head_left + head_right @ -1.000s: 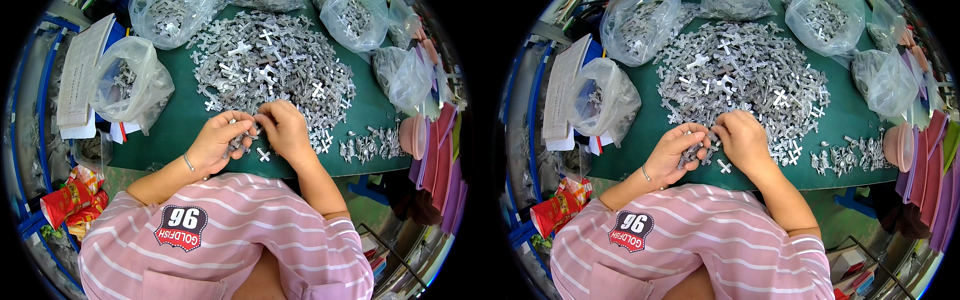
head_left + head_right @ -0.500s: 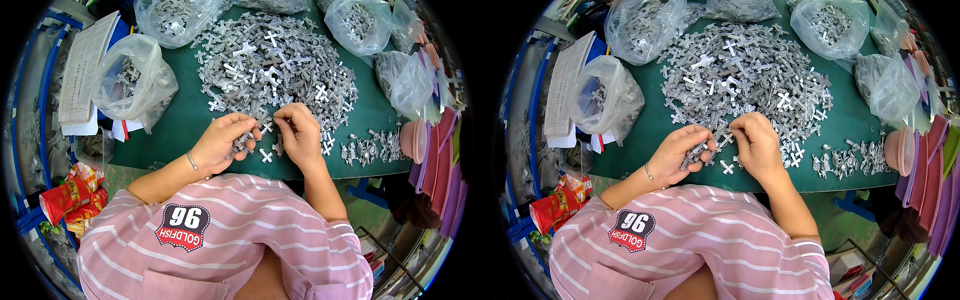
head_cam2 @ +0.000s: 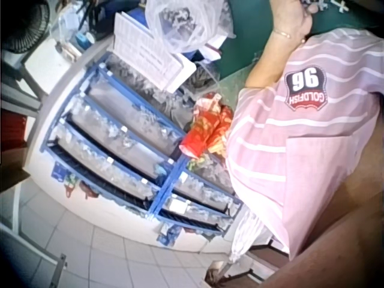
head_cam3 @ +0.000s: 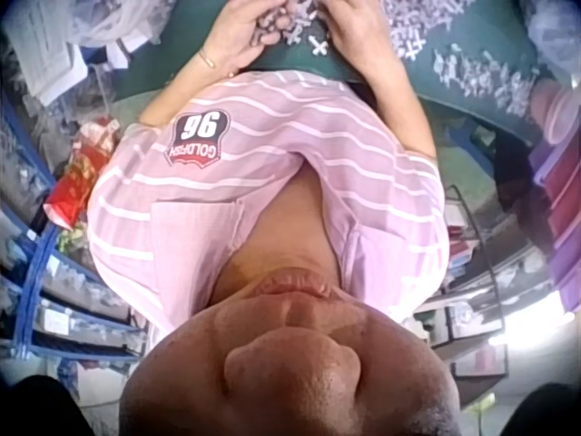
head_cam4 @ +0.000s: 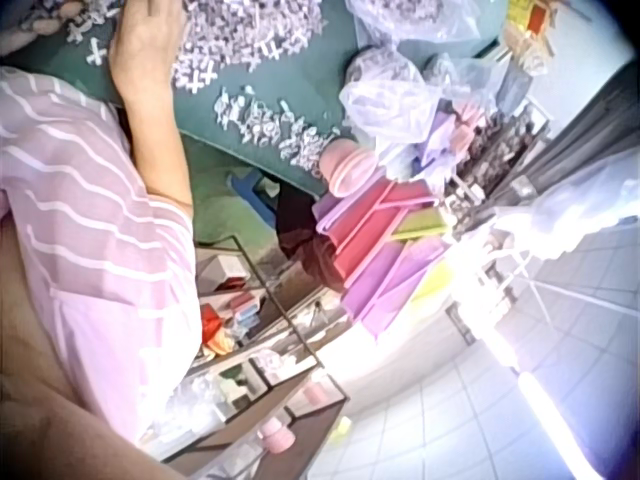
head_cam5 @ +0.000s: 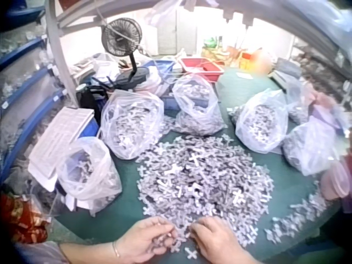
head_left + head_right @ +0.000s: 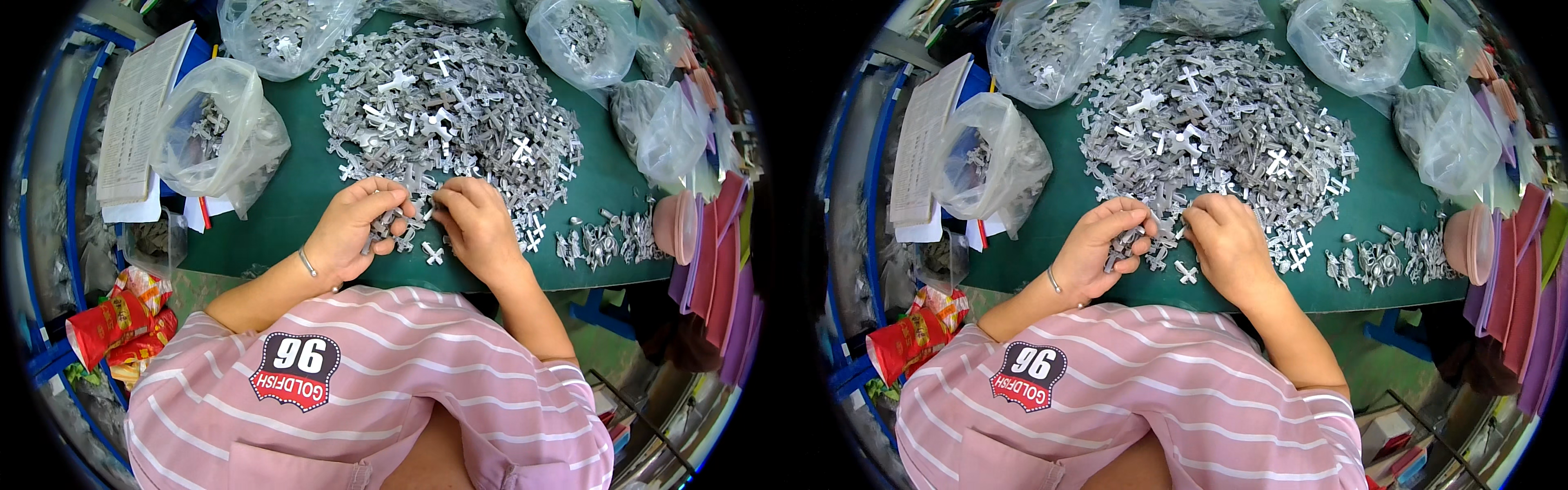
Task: The person sits on the floor at a green table and assembles small white cross-shaped objects by hand. They pick up individual components from a large pile, fit them together, and place the finished units into a plastic bag.
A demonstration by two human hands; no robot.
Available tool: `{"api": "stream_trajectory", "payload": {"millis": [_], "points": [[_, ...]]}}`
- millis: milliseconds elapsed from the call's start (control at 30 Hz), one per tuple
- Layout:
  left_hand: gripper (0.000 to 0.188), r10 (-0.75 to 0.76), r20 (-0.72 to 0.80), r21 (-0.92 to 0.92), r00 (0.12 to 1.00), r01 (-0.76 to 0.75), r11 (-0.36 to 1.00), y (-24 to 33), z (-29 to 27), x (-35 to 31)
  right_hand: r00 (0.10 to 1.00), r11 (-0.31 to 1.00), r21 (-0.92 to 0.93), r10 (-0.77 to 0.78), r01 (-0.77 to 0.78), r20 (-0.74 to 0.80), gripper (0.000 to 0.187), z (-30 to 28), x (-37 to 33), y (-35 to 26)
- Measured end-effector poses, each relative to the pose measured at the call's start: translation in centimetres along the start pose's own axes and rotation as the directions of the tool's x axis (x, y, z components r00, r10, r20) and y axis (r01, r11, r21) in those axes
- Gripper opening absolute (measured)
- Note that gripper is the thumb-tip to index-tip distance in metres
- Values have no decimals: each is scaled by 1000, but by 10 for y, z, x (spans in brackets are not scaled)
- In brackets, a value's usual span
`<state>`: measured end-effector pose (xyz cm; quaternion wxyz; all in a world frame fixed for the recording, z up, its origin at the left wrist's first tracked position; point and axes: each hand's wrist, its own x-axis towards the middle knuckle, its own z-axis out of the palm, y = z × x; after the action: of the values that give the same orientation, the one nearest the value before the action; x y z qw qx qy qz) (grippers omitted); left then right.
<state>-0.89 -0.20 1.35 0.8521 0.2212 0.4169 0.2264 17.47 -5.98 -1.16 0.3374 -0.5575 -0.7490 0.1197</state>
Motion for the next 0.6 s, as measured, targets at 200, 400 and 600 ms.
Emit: {"api": "stream_trajectory", "payload": {"millis": [200,400,600], "points": [[14,-60,45,151,997,53,987,2,8,-2,959,916,353,252,-192,-133,16,-7,0,-7],[16,-98,132,186,986,73,980,-2,5,-3,942,536,834,329,-127,-67,22,-4,-4,-9],[13,-10,106,242,994,-16,970,-3,6,-4,895,324,923,444,-205,43,26,-4,-9,-8]]}}
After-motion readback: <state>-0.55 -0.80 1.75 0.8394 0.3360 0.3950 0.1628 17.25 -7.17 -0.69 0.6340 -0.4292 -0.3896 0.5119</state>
